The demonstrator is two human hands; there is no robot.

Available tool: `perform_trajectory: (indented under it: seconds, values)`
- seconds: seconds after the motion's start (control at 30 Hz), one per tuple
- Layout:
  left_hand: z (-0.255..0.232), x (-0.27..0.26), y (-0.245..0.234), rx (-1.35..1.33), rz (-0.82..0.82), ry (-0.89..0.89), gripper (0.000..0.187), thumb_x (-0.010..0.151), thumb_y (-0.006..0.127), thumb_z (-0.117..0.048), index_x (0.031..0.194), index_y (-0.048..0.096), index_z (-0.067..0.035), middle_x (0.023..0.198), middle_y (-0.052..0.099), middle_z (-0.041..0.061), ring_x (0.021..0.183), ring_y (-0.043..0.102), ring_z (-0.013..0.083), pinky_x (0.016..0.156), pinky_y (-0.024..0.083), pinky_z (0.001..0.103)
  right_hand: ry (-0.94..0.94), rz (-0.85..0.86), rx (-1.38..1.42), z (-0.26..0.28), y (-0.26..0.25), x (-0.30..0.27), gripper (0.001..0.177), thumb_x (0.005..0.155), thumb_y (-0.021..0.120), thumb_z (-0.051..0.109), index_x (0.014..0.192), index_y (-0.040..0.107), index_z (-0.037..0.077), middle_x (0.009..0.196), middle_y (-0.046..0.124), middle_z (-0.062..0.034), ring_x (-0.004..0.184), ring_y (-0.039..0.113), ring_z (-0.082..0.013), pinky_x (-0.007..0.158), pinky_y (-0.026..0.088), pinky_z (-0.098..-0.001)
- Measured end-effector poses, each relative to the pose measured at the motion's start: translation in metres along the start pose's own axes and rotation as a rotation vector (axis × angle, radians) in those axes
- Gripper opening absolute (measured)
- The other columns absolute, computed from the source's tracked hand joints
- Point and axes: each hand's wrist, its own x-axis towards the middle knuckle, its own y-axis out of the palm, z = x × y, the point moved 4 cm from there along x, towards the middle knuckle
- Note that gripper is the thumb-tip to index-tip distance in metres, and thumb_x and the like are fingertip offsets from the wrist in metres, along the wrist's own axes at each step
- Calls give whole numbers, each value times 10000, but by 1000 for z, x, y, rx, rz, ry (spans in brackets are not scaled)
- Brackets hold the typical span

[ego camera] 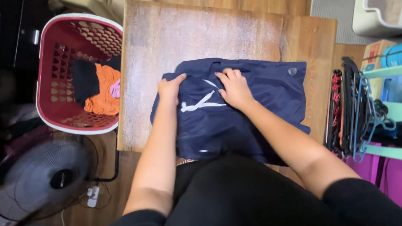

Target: Folding various items of clothing and placing them neatly in stacks.

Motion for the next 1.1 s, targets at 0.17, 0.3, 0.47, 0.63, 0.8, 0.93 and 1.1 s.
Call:
perform_trajectory:
  seconds: [0.17,0.3,0.47,0.63,0.8,0.93,1.1]
  values:
    - [-39,-46,-19,-253,1042,-114,408,825,820,-193,1180,705,-28,1103,759,67,994,707,169,885,552,308,105,85,-37,-18,21,31,294,809,679,38,1075,751,138,1008,636,-102,1014,592,-351,860,443,-470]
    - [-43,-48,-30,-446,871,25,334,886,762,-187,1175,710,-29,1114,768,50,998,715,152,899,569,295,-210,-20,153,-9,22,35,175,816,637,9,983,662,54,1057,638,-100,1055,613,-345,922,464,-436]
    - [-40,-57,-29,-382,848,173,306,943,733,-217,1158,711,0,1062,751,54,923,691,133,856,567,289,-82,812,770,-18,88,24,351,903,515,-2,1190,707,59,1036,749,-108,948,677,-336,846,542,-389]
    - [-72,-72,-37,85,920,419,341,914,734,-249,1142,713,5,999,769,76,861,676,138,801,563,312,-165,1088,516,-6,94,23,425,907,563,32,1319,645,99,1148,714,-104,1032,652,-278,930,500,-389]
    - [-82,-105,-44,149,963,567,344,944,701,-277,1165,680,-14,1002,766,52,883,686,121,832,552,302,-97,951,166,-47,122,22,268,1001,627,238,1142,729,33,1037,746,-117,920,699,-258,884,545,-407]
    - [-81,-135,-42,122,985,643,325,973,702,-280,1115,692,11,973,756,88,880,650,139,818,553,320,740,863,1463,-60,142,2,182,1011,631,161,1080,649,-6,975,712,-140,846,696,-285,740,575,-458]
    - [-63,-148,-38,-26,1236,694,305,993,662,-232,1185,678,4,1089,754,72,984,654,134,914,536,304,823,684,1455,-36,152,-5,205,1008,603,172,1124,666,15,1063,719,-129,939,700,-266,818,584,-425]
